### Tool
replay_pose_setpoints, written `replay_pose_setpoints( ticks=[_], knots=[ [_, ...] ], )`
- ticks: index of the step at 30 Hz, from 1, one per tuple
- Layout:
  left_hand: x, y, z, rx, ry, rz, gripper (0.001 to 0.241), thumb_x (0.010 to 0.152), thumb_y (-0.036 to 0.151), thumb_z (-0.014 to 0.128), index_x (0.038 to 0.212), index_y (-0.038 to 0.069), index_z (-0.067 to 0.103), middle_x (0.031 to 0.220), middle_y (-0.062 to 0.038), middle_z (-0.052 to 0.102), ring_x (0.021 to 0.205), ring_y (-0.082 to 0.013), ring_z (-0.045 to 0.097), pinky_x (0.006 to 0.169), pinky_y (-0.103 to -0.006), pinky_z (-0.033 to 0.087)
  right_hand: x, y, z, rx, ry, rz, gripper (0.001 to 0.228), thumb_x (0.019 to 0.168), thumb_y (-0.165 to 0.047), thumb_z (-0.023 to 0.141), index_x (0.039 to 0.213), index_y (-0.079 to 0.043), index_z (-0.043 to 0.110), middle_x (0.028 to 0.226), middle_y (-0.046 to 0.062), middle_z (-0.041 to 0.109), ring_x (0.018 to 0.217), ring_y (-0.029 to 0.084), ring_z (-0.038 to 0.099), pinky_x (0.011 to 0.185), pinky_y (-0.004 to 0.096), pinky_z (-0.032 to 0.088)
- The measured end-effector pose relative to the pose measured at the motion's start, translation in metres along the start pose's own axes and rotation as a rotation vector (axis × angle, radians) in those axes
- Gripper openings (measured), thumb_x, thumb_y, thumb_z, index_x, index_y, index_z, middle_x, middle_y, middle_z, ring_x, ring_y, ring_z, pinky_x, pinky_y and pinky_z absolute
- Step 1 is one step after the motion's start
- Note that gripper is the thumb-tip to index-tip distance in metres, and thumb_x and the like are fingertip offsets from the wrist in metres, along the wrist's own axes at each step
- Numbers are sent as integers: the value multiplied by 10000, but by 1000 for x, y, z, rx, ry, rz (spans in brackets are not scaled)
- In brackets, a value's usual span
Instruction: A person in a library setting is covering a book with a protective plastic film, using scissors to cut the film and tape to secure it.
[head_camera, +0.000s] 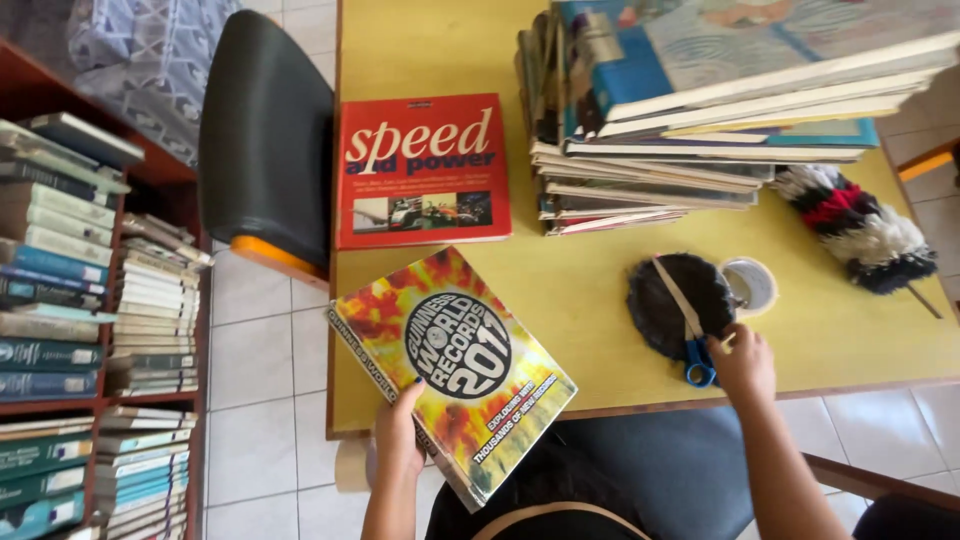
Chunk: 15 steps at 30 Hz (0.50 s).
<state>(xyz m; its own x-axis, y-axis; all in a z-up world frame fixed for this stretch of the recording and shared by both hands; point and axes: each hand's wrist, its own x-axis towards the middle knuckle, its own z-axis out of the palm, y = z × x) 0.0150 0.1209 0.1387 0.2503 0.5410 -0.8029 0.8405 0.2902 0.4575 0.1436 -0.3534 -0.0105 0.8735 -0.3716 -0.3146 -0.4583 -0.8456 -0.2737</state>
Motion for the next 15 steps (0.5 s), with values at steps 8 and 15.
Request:
replay_pose_setpoints(
  ticks=[8,15],
  knots=[
    [7,-9,5,-504,-21,256,409,748,114,748,1110,-71,699,1079,-177,725,910,-304,668,722,-472,529,-11,41,98,-51,390,-261,528,833,-476,711,1294,-238,611,1202,133,576,1068,404,571,951,527,463],
    [-31,17,-15,-18,151,436,652,787,164,736,1419,118,580,1202,-120,716,1073,-334,670,868,-435,521,126,123,-39,169,600,-302,213,976,-128,637,1133,-213,754,1078,17,746,1011,314,641,852,452,517]
  ],
)
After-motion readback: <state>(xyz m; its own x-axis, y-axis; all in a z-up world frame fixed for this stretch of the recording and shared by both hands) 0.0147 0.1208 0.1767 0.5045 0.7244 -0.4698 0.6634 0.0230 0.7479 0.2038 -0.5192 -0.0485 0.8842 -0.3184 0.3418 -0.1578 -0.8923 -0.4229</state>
